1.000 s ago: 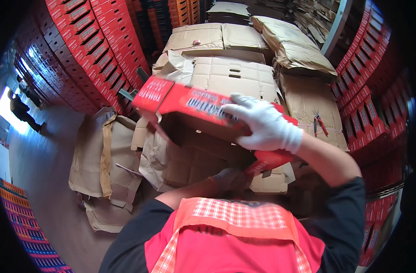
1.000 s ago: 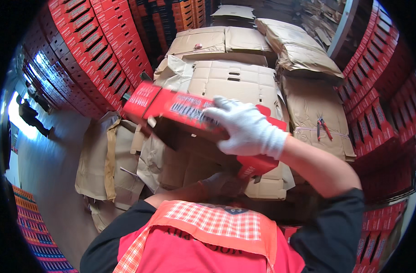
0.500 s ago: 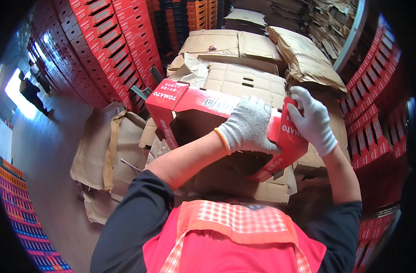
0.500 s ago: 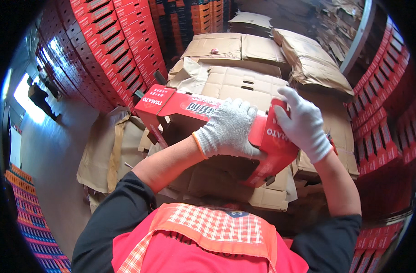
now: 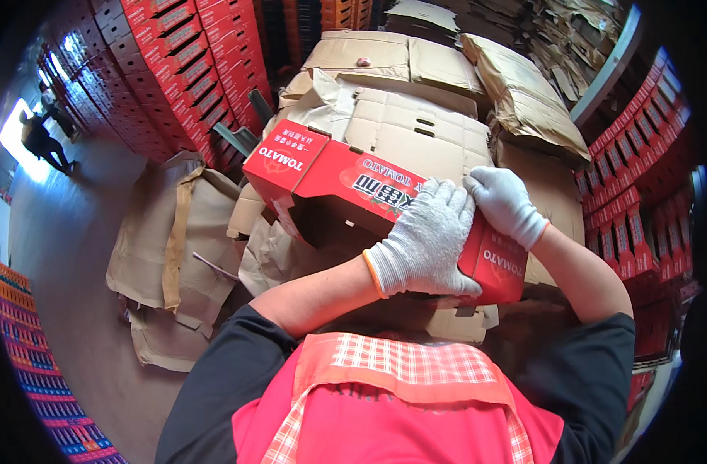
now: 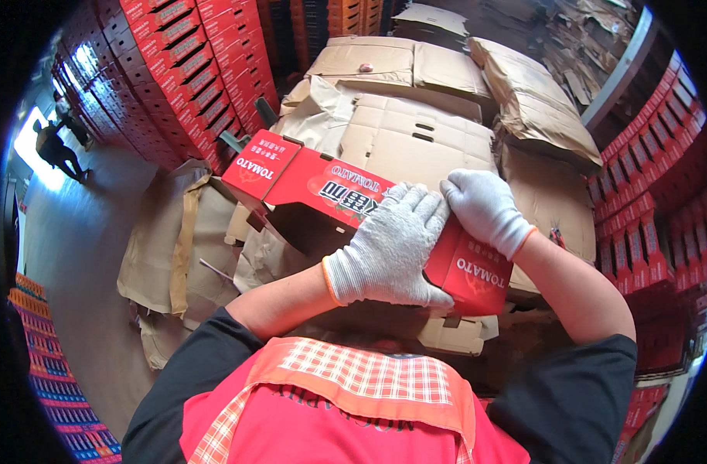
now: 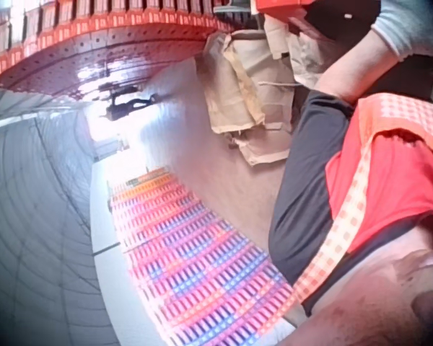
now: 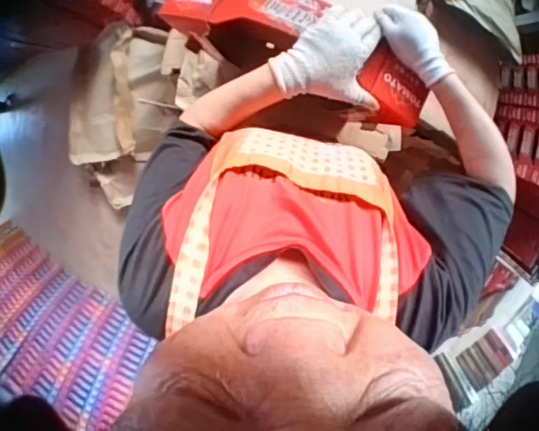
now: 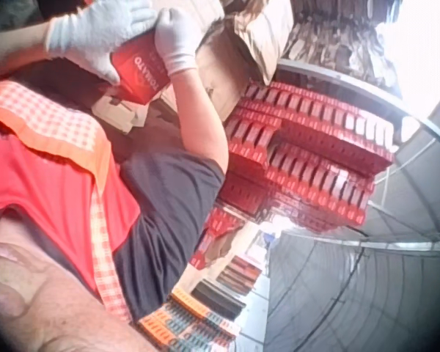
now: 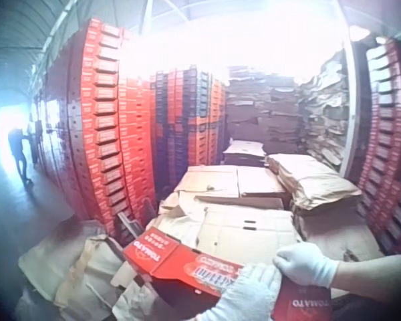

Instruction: The person assembles flat cardboard boxes into three-dimensional containers. They fold the flaps and tuck the tabs into slots to form the box structure. The person handles multiple boxes one at a time and places the finished boxes into a stack.

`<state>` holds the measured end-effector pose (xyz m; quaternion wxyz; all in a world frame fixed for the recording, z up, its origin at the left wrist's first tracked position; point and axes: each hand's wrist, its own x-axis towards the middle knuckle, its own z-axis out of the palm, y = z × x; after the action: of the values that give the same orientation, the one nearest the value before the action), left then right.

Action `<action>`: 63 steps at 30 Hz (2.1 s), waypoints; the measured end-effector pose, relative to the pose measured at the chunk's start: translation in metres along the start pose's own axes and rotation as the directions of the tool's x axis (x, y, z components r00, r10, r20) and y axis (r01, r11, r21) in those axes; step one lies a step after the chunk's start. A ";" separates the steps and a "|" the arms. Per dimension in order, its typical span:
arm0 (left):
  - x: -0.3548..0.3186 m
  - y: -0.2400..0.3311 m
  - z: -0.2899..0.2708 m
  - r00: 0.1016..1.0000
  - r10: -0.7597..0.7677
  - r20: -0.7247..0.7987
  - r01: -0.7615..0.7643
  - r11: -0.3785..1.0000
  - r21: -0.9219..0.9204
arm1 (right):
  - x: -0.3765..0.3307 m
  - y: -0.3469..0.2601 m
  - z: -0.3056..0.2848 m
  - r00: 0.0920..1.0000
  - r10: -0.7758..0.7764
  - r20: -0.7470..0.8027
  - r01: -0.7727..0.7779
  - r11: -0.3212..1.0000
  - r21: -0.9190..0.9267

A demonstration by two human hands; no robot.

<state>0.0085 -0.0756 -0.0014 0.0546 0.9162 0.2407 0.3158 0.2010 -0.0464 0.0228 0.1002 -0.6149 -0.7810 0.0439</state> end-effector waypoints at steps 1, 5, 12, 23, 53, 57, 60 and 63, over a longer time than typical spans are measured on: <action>-0.002 0.000 0.000 0.996 -0.002 -0.090 -0.003 0.998 -0.056 | 0.003 0.001 0.003 0.997 0.073 0.039 -0.080 0.970 0.229; -0.005 -0.015 -0.001 0.939 -0.311 -0.149 0.167 0.788 -0.593 | -0.012 -0.014 0.000 0.982 -0.044 -0.185 0.118 0.903 0.412; -0.070 -0.055 -0.020 0.980 0.025 -0.197 -0.100 0.918 -0.383 | -0.023 -0.030 -0.008 0.970 -0.142 -0.197 0.202 0.920 0.335; -0.137 -0.027 -0.034 0.996 0.052 -0.070 -0.058 0.994 -0.092 | -0.090 0.127 0.222 0.810 0.413 0.416 -0.468 0.027 0.883; -0.057 0.059 0.112 0.982 -0.180 0.049 0.137 0.516 -0.846 | -0.040 -0.069 0.015 0.880 -0.439 -0.181 0.456 0.888 0.064; -0.098 0.000 0.072 0.952 -0.097 -0.290 -0.094 0.809 -0.580 | -0.026 -0.107 0.004 0.886 -0.407 -0.221 0.452 0.654 0.607; -0.150 -0.063 0.025 0.956 0.017 -0.294 -0.109 0.948 -0.300 | -0.025 -0.108 0.006 0.893 -0.379 -0.241 0.437 0.611 0.659; -0.215 -0.106 -0.003 0.914 -0.393 -0.104 0.354 0.894 -0.274 | -0.026 -0.096 0.042 0.960 -0.274 -0.058 0.250 0.746 0.617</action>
<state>-0.1835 -0.0851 -0.1445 0.2101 0.8108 0.3745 0.3978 0.1065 -0.0926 -0.0019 0.2867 -0.4312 -0.8034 0.2938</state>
